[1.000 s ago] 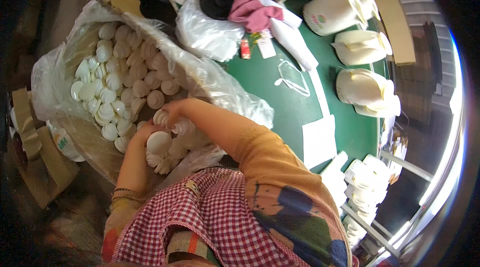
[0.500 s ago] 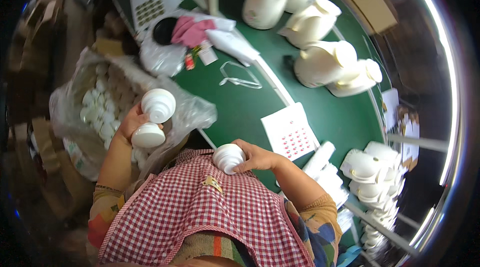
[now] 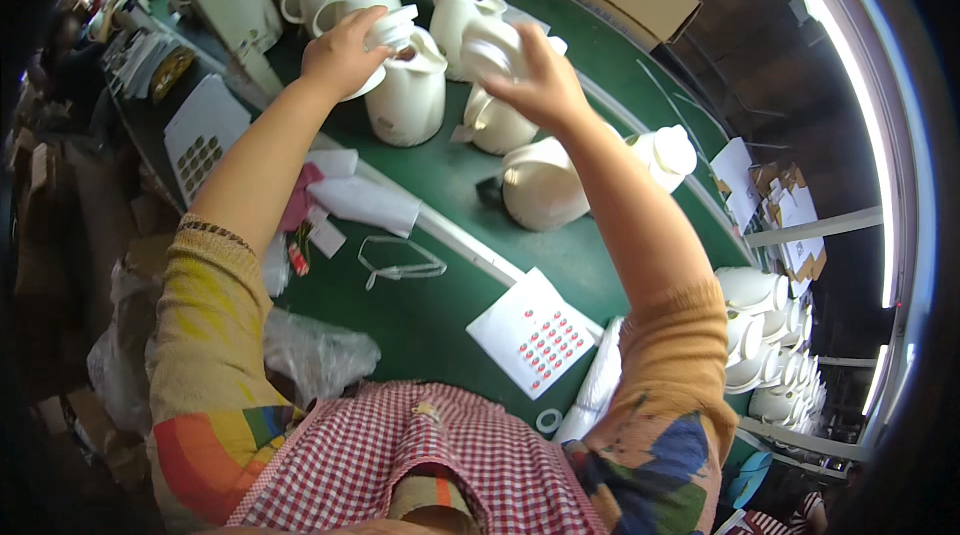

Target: The person assembles white plastic pitchers by attaching lids and applying stickers. They repeatedly pick up pitcher bodies and lids, fit them together, and place stickers on the sides. Completed units are set aside on the table.

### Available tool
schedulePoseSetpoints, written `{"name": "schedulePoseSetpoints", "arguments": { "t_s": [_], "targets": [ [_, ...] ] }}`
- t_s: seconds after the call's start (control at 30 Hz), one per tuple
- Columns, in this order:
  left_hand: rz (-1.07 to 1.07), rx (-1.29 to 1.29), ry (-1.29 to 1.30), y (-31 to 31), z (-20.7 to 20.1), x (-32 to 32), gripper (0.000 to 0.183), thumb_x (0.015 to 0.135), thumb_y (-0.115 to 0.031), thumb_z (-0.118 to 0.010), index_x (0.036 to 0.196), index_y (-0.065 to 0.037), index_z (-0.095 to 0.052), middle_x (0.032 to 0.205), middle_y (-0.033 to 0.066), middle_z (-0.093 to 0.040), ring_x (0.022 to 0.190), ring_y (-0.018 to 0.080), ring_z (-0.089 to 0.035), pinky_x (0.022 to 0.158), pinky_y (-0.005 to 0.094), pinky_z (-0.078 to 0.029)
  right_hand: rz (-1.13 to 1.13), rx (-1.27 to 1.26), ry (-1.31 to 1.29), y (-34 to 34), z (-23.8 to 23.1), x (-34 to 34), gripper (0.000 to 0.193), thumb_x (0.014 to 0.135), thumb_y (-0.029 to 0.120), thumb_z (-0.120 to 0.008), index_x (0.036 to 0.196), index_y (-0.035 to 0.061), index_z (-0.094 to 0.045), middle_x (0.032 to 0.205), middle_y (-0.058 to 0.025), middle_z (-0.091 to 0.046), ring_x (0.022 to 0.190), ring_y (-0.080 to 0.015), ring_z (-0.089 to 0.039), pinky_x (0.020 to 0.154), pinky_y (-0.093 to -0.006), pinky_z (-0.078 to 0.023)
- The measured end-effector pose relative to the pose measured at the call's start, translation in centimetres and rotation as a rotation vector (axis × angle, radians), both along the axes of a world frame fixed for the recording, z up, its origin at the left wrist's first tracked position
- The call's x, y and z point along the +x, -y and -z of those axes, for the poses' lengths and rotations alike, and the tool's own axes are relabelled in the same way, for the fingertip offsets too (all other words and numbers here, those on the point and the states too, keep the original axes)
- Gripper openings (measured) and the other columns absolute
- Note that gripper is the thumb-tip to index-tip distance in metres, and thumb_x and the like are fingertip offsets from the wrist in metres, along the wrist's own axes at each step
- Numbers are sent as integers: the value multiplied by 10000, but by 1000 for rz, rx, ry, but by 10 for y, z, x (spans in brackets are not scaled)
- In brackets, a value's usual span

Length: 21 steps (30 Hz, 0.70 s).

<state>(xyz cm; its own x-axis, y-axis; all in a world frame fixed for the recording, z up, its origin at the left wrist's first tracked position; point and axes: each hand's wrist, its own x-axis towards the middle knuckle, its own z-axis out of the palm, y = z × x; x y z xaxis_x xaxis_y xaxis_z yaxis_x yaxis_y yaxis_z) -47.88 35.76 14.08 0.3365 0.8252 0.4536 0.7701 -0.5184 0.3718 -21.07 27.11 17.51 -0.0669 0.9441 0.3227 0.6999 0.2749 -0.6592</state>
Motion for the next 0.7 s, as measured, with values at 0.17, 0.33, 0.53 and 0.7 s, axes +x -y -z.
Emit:
{"name": "schedulePoseSetpoints", "arguments": {
  "t_s": [0.17, 0.33, 0.53, 0.7],
  "targets": [
    [73, 113, -410, -45, 27, 27, 485, 778, -302, -697, 1224, -172, -557, 1100, 82, -600, 918, 286, -652, 740, 431, -534, 304, 157, 413, -137, 11, 5, 642, 659, 314, -726, 1223, 110, -497, 1128, -173, -633, 1039, -347, -612, 877, -404, -497],
    [97, 85, -330, -46, 19, 10, 546, 748, -394, -725, 1240, -196, -595, 1158, 74, -614, 940, 279, -654, 769, 407, -535, 317, 274, 562, -208, 53, 12, 554, 713, 270, -729, 1201, 131, -506, 1180, -117, -600, 1052, -339, -595, 870, -416, -511],
    [8, -329, 1177, -145, -6, -7, 499, 815, -452, -723, 1092, -43, -654, 996, 86, -688, 881, 184, -668, 763, 282, -530, 199, 104, 745, -248, 92, 19, 520, 872, 313, -627, 1349, 178, -470, 1376, -101, -469, 1248, -359, -454, 1008, -460, -419],
    [-37, -590, 1822, -185, 15, 19, 762, 832, -624, -602, 1384, -138, -403, 1342, 128, -504, 1262, 336, -453, 1025, 617, -336, 324, 215, 825, -219, 63, 25, 516, 895, 455, -548, 1322, 166, -528, 1430, -99, -450, 1282, -326, -446, 1025, -484, -380]
  ]
}}
